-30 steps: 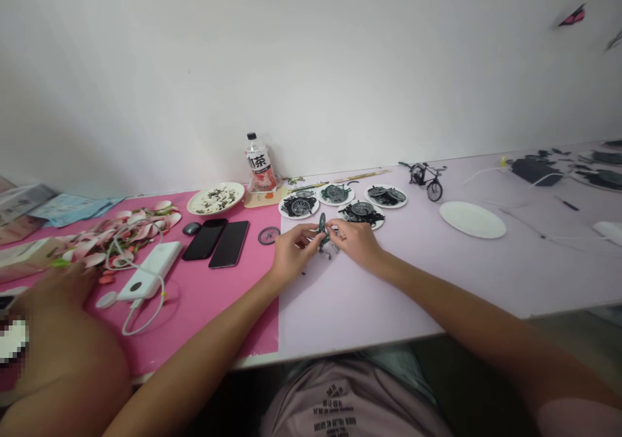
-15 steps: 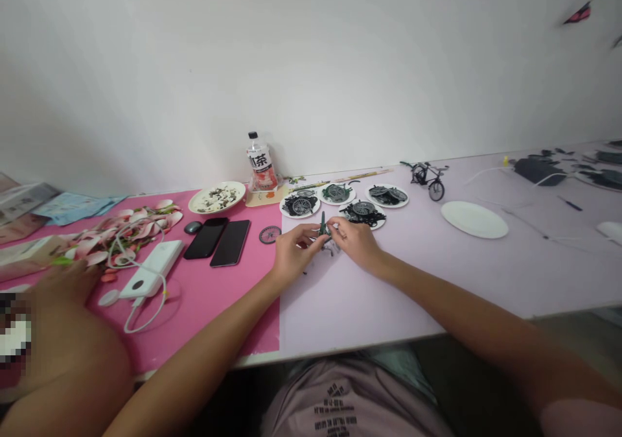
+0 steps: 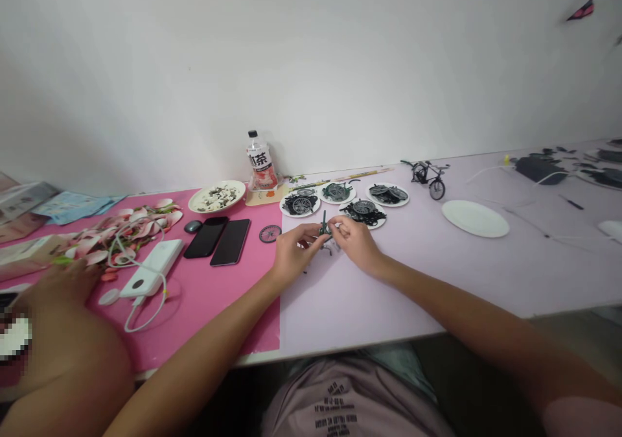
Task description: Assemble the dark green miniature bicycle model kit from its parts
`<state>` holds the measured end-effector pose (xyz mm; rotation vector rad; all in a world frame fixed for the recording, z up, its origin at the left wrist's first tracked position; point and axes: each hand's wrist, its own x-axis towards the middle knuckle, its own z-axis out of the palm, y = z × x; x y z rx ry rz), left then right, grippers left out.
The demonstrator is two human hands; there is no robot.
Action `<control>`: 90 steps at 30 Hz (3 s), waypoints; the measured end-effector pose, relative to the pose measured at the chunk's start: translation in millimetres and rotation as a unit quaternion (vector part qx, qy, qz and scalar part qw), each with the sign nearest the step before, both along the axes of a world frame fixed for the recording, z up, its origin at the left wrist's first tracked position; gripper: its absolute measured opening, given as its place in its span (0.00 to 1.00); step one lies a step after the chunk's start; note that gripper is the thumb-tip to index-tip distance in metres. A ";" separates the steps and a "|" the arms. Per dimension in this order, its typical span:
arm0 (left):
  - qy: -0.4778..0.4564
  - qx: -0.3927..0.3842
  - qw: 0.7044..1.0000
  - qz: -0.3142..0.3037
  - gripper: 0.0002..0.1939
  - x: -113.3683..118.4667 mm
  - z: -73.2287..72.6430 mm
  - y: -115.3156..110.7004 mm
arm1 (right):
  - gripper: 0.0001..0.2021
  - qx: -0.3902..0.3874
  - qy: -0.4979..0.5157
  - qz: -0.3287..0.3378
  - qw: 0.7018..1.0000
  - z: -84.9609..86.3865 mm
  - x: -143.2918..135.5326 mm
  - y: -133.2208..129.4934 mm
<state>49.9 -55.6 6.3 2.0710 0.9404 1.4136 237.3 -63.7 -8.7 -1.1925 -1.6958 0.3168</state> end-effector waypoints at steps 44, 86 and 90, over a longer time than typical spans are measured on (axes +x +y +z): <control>0.008 -0.017 1.000 0.018 0.17 2.1 3.4 -3.1 | 0.13 0.007 0.023 0.004 1.000 6.5 3.1 0.8; -0.074 -0.101 0.992 -0.003 0.19 0.5 6.8 -0.5 | 0.11 0.175 -0.172 -0.014 0.969 7.7 13.8 6.7; -0.071 -0.101 0.992 -0.003 0.19 0.4 7.4 -1.3 | 0.10 0.184 -0.181 -0.035 0.966 5.5 11.2 6.9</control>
